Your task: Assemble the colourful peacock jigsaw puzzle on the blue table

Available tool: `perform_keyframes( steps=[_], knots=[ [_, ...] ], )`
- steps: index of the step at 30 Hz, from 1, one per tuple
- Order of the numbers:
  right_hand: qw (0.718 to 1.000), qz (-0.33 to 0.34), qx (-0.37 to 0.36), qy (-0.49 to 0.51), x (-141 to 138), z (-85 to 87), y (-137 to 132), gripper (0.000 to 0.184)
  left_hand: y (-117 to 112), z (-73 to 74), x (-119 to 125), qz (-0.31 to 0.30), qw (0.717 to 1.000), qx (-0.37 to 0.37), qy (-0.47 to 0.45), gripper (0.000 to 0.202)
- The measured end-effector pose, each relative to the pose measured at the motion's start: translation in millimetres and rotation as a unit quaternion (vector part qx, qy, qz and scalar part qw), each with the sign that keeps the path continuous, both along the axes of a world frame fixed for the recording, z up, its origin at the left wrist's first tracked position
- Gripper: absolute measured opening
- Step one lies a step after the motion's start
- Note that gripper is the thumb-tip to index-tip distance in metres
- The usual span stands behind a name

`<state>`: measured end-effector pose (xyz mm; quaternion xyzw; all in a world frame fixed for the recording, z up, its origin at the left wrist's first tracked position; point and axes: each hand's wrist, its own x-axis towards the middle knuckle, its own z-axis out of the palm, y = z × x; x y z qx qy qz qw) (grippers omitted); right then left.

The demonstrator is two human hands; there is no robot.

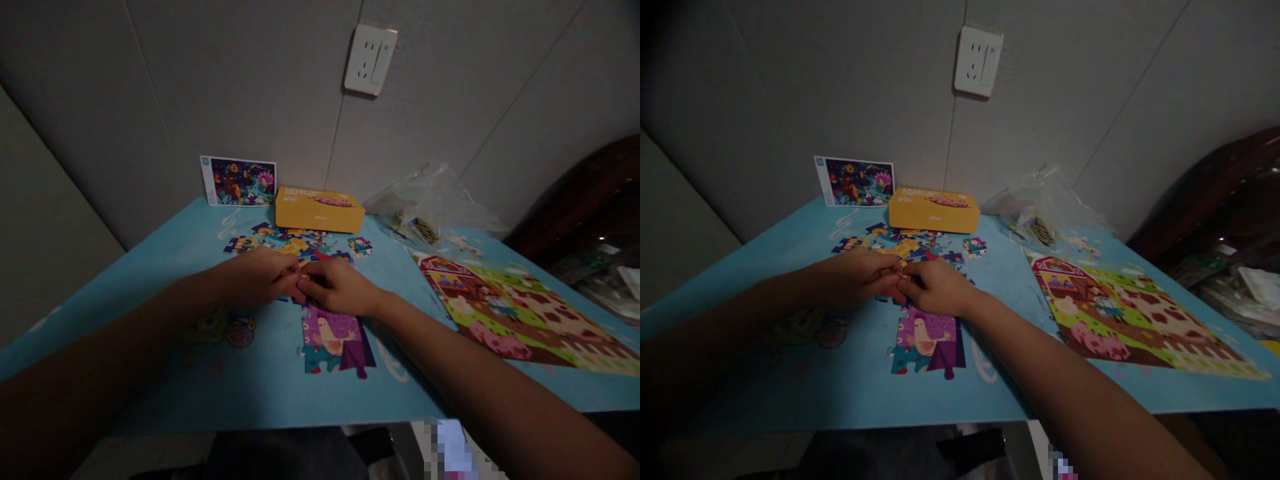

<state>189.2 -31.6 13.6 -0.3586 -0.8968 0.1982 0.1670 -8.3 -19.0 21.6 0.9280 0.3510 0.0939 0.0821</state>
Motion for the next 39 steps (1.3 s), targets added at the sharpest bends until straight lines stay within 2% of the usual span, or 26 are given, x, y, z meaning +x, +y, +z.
perform_keyframes(
  steps=[6,10,14,21,25,29,31,33,36,39],
  knots=[
    [1.0,0.01,-0.024,-0.007,0.6,2.6,-1.4,0.02,3.1,-0.8,-0.9,-0.025,0.998,-0.052,-0.011,0.016],
    [1.0,0.009,-0.017,0.003,1.5,0.7,1.1,0.018,6.3,-2.3,-0.5,-0.011,1.0,-0.014,-0.008,0.023],
    [1.0,0.009,-0.002,0.014,1.9,-1.7,3.0,0.016,10.1,-2.3,-0.4,0.03,0.999,0.011,-0.025,0.029],
    [0.999,0.007,-0.018,0.027,1.3,-1.6,2.8,0.014,8.4,1.3,1.8,0.106,0.983,-0.065,-0.134,0.028],
    [0.999,0.009,-0.024,0.026,0.8,-2.0,3.3,0.014,6.3,0.5,2.9,0.09,0.977,-0.122,-0.152,0.022],
    [0.999,0.001,-0.025,0.043,1.1,-2.7,4.0,0.016,7.1,-1.7,2.0,0.082,0.968,-0.112,-0.21,0.02],
    [0.998,-0.004,-0.028,0.055,1.4,-3.5,4.4,0.02,9.0,-1.2,0.9,0.097,0.945,-0.12,-0.288,0.02],
    [0.997,-0.002,-0.036,0.066,1.7,-4.5,5.0,0.022,12.1,0.6,-1.0,0.124,0.904,-0.131,-0.388,0.019],
    [0.997,0.005,-0.041,0.07,2.1,-5.7,5.7,0.023,17.9,4.4,-4.4,0.165,0.812,-0.152,-0.538,0.018],
    [0.997,0.005,-0.037,0.065,2.2,-6.0,5.8,0.022,20.9,8.5,-7.1,0.18,0.719,-0.196,-0.642,0.012]
  ],
)
